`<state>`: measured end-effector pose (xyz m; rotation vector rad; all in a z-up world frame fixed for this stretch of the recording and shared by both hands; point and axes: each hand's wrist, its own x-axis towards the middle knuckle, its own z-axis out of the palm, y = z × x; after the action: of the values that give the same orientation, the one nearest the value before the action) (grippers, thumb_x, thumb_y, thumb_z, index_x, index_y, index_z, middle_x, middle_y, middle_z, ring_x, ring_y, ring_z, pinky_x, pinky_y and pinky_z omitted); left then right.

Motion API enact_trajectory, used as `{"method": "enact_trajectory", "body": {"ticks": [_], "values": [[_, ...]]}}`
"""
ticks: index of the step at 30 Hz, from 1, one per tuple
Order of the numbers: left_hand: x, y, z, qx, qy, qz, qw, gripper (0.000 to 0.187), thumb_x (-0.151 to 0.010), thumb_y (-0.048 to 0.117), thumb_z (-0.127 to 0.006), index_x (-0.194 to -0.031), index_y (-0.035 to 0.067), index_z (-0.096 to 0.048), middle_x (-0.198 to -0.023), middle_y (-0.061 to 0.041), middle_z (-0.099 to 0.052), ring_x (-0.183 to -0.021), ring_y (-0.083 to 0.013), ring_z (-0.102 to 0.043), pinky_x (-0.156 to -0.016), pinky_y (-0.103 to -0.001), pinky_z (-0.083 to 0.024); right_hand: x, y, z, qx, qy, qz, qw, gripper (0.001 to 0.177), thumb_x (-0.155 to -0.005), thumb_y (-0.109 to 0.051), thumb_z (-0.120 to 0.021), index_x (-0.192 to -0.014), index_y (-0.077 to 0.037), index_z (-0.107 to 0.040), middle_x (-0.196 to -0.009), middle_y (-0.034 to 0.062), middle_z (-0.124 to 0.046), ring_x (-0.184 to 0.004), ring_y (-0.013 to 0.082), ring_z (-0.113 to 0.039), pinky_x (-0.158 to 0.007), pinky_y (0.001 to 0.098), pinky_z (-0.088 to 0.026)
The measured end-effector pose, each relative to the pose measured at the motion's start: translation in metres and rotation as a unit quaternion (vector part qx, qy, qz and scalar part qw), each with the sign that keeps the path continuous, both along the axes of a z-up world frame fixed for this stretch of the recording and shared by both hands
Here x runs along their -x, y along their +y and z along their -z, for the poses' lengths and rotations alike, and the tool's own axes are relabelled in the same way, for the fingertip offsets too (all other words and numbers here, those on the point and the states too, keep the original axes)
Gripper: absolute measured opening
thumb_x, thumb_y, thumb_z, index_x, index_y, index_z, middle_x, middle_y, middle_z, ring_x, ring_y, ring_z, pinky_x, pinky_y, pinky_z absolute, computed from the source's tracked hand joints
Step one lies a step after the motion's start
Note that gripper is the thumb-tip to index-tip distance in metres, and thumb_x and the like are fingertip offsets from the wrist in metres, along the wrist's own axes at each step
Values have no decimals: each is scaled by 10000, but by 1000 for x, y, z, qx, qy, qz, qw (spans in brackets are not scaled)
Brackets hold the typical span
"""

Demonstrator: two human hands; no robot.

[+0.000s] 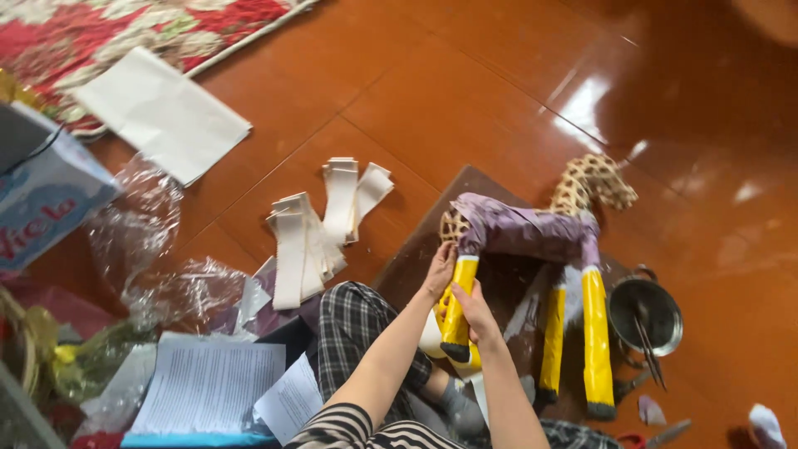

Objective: Applying paper strips to a giraffe-shaped frame using paste and scissors to create a paper craft figure.

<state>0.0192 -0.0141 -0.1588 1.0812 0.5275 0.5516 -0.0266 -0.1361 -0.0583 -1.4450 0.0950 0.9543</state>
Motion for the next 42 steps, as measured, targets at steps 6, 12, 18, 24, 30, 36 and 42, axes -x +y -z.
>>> {"method": "enact_trajectory", "body": {"ticks": [6,12,18,24,30,36,42], "values": [[-23,9,-18,-31,14,31,999,298,-1136,400,-663,-944,186,-741,-812,43,-635,-750,-99,-611,-627,-247,-515,-11,-6,30,18,-10,21,1000,676,-1065,-398,-733,-1592,-182,-369,-996,271,-705,-811,415,-785,-717,566,-668],[-14,13,-31,-208,167,-33,963,458,-1112,559,-666,-969,139,-781,-916,-150,-553,-927,-319,-645,-857,-397,-555,13,1,-36,50,-8,22,998,796,-1062,-451,-740,-1691,-196,-322,-1286,277,-673,-1070,419,-736,-923,603,-622],[18,10,-33,-227,127,-48,964,411,-1168,439,-563,-1308,57,-506,-1134,-261,-616,-1125,-465,-661,-992,-524,-536,16,-16,-46,49,-14,1,999,1048,-964,-416,-821,-1780,-229,-191,-1616,373,-463,-1419,559,-538,-1129,721,-455],[85,-1,-30,-57,280,206,936,1006,-938,839,-769,-1618,160,-471,-1400,-277,-695,-1274,-423,-710,-1022,-522,-590,-21,-26,-108,51,-87,20,995,903,-1023,-427,-778,-1746,-152,-313,-1570,335,-543,-1391,482,-593,-1092,652,-510],[129,-6,-108,197,48,277,939,918,-944,143,-893,-1668,81,-332,-1026,-234,-704,-826,-322,-789,-709,-443,-700,-54,-23,-109,-125,-98,41,986,754,-1037,-344,-807,-1640,-97,-429,-1093,235,-728,-835,340,-786,-657,515,-688],[159,53,-262,13,53,167,984,1016,-840,68,-942,-1655,48,-336,-1039,-312,-694,-694,-336,-781,-580,-436,-669,-21,-28,-171,-330,-15,83,940,785,-1040,-304,-738,-1695,-142,-338,-1088,324,-701,-792,460,-779,-564,565,-676],[185,81,-328,-211,119,117,963,1063,-828,140,-939,-1709,148,-345,-1637,-379,-410,-1388,-594,-566,-1073,-571,-599,12,-26,-158,-344,-93,20,934,922,-1012,-424,-753,-1735,-159,-246,-1197,303,-624,-895,433,-777,-653,532,-697]]}}
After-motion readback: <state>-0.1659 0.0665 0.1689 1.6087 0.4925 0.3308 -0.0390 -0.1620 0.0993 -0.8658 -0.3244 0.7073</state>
